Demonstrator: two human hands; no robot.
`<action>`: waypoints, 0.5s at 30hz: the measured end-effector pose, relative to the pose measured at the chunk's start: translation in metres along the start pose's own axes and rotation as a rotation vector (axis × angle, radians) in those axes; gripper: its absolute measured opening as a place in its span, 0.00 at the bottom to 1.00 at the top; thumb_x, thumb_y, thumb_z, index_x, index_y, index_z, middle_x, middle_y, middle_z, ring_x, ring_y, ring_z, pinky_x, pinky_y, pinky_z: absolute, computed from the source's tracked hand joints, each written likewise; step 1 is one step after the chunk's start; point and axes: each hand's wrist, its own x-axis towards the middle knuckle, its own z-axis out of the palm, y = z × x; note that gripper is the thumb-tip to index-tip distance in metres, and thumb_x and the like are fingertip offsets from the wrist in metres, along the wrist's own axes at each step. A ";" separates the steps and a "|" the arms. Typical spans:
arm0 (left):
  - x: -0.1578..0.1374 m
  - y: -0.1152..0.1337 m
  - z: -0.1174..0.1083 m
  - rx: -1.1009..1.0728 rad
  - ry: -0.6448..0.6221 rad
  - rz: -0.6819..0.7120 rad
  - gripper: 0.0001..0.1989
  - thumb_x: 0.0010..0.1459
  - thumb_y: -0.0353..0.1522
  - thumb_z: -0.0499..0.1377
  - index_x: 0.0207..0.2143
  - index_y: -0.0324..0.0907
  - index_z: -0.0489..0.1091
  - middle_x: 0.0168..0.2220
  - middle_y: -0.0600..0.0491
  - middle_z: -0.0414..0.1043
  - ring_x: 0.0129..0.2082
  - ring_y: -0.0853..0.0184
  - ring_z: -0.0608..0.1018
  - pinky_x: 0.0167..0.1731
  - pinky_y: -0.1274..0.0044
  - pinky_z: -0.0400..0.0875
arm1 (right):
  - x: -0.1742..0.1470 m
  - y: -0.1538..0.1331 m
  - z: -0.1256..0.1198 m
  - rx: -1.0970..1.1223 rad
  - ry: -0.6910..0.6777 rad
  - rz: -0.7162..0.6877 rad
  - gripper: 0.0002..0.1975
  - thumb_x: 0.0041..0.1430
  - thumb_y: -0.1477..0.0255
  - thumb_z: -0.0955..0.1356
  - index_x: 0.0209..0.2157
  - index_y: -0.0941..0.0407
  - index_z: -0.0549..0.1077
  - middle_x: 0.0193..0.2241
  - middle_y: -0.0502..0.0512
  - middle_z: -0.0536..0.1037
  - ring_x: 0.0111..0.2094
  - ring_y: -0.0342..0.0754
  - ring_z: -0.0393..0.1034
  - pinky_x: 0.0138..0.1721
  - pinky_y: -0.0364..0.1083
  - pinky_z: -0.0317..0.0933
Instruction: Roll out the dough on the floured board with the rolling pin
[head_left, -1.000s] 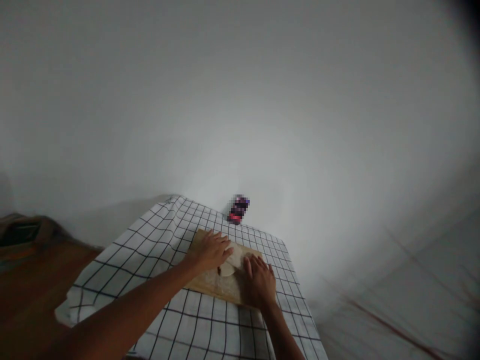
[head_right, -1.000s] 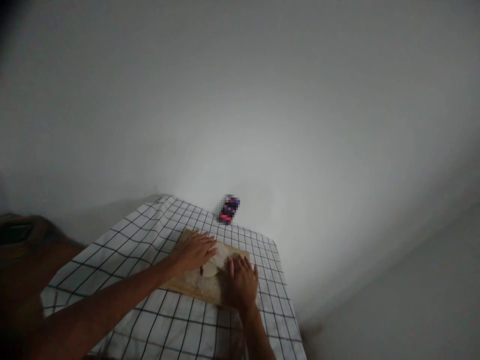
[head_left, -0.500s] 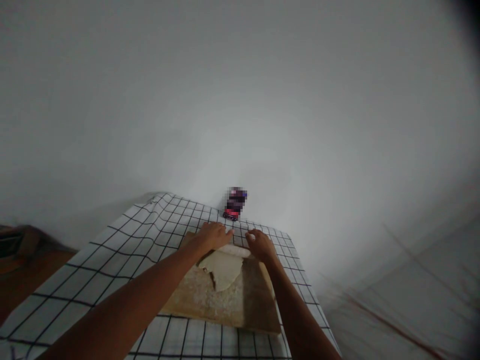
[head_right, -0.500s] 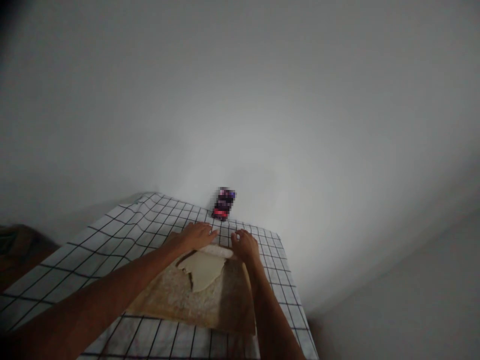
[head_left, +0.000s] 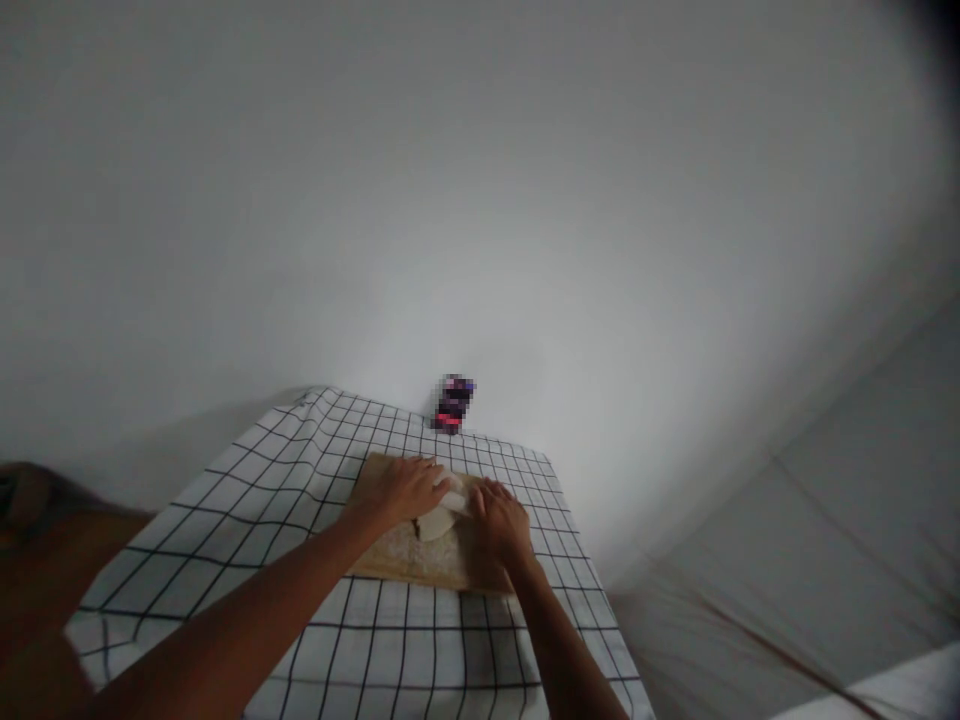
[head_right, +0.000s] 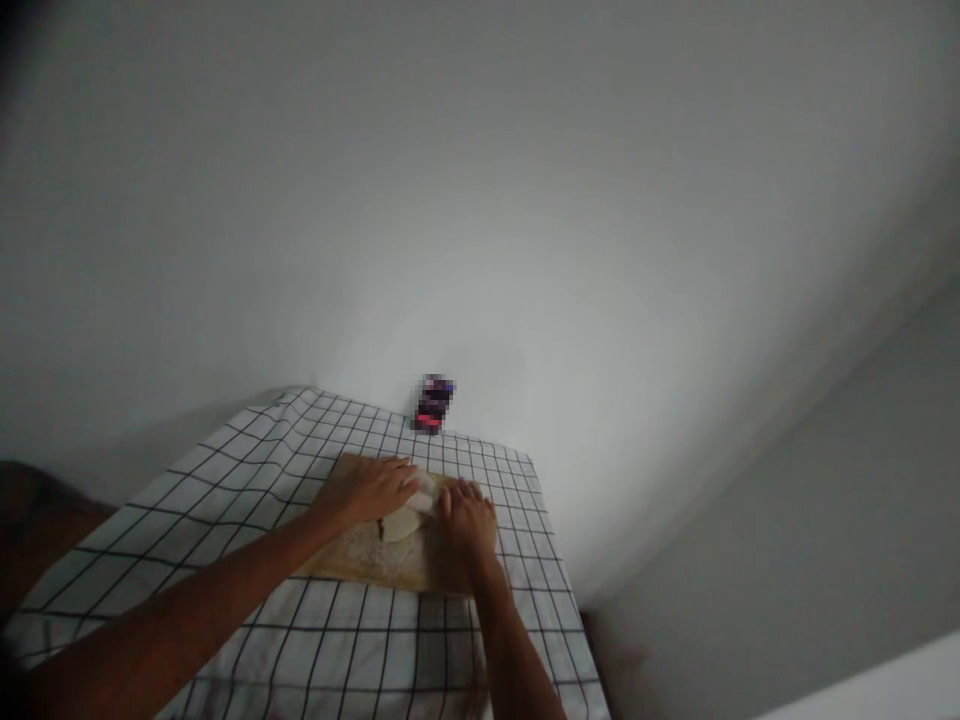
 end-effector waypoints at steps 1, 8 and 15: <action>-0.010 0.003 -0.004 0.011 0.006 0.015 0.21 0.72 0.43 0.52 0.56 0.44 0.77 0.61 0.44 0.79 0.62 0.52 0.76 0.64 0.59 0.66 | -0.012 -0.004 0.001 0.005 0.010 0.001 0.22 0.79 0.65 0.56 0.58 0.52 0.77 0.65 0.60 0.74 0.66 0.51 0.68 0.64 0.52 0.63; -0.074 0.015 -0.021 -0.005 0.052 0.119 0.26 0.70 0.43 0.56 0.67 0.51 0.67 0.72 0.50 0.67 0.71 0.56 0.69 0.73 0.57 0.57 | -0.078 -0.018 0.022 0.000 0.194 -0.070 0.27 0.78 0.63 0.59 0.72 0.54 0.63 0.71 0.61 0.65 0.71 0.58 0.61 0.70 0.62 0.54; -0.061 0.016 -0.023 -0.035 -0.039 0.032 0.27 0.69 0.45 0.56 0.67 0.47 0.69 0.70 0.46 0.69 0.69 0.52 0.71 0.72 0.56 0.59 | -0.047 -0.013 0.019 0.044 0.153 -0.048 0.24 0.78 0.62 0.57 0.66 0.51 0.71 0.69 0.59 0.69 0.70 0.57 0.62 0.68 0.60 0.57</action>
